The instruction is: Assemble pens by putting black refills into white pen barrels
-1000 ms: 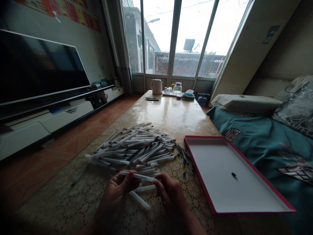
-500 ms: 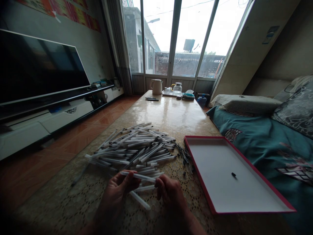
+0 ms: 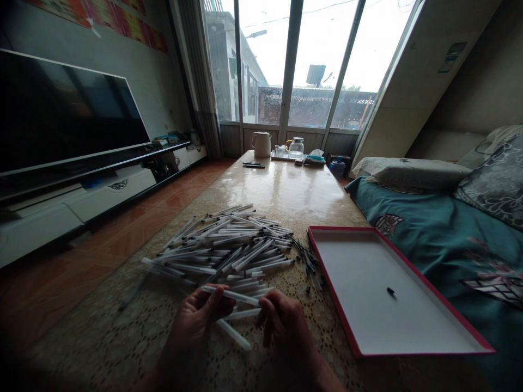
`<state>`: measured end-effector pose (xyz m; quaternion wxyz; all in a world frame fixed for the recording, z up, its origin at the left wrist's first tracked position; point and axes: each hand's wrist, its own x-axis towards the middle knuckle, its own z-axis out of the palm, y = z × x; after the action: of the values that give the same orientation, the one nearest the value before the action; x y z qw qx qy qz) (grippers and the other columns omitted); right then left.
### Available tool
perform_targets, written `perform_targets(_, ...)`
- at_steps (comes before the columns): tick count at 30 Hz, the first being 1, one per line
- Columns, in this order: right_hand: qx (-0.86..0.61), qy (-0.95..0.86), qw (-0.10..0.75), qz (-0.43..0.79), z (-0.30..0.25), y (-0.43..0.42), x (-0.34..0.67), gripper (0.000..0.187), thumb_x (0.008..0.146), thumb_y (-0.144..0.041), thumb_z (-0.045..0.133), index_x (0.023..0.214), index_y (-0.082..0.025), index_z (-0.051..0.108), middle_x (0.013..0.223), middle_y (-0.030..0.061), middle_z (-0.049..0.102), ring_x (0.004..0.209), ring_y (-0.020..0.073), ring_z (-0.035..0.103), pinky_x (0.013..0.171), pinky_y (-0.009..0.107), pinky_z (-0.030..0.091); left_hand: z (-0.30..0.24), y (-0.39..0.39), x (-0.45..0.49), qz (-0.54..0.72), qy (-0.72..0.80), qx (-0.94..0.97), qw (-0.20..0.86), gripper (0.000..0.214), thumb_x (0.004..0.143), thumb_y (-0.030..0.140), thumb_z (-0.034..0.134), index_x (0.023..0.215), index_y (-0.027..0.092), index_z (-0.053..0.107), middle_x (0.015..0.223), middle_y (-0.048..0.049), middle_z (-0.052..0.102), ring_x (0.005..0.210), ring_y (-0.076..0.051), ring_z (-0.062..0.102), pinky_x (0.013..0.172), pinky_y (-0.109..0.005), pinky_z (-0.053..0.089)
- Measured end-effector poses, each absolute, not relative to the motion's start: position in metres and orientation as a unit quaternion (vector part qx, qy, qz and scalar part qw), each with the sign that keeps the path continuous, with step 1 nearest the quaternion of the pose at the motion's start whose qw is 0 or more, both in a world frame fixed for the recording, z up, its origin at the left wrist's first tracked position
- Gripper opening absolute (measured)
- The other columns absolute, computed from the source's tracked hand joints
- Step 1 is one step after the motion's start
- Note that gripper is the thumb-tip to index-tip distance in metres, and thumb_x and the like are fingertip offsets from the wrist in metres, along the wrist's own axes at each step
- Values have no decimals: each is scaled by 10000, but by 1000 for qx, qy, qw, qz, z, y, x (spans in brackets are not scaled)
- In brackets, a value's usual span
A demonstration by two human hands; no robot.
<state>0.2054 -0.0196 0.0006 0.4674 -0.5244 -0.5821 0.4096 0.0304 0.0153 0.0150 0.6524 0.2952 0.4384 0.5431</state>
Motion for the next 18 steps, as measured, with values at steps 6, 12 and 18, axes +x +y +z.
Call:
perform_targets(6,-492,-544,521,437,-2,-18,207,250,886,-400,542,806,-164,561,643,4,625,421,88,564,405,181,406,17,15,28,553,447,259,653,335,525,363,852,693,122,690,589,-13,697,538,-143,665,543,-216,554)
perform_targets(12,-498,-572,513,403,1,-18,210,173,856,-330,598,930,-174,601,701,4,609,529,107,562,510,214,458,18,17,27,561,447,236,655,353,506,362,859,709,125,694,607,-17,712,558,-146,676,557,-215,554)
perform_targets(18,-537,-618,465,336,1,-19,212,170,863,-334,564,834,-172,605,670,-5,570,546,110,501,510,212,414,16,18,28,555,442,249,660,341,534,351,850,726,115,696,624,-34,722,565,-151,681,560,-217,558)
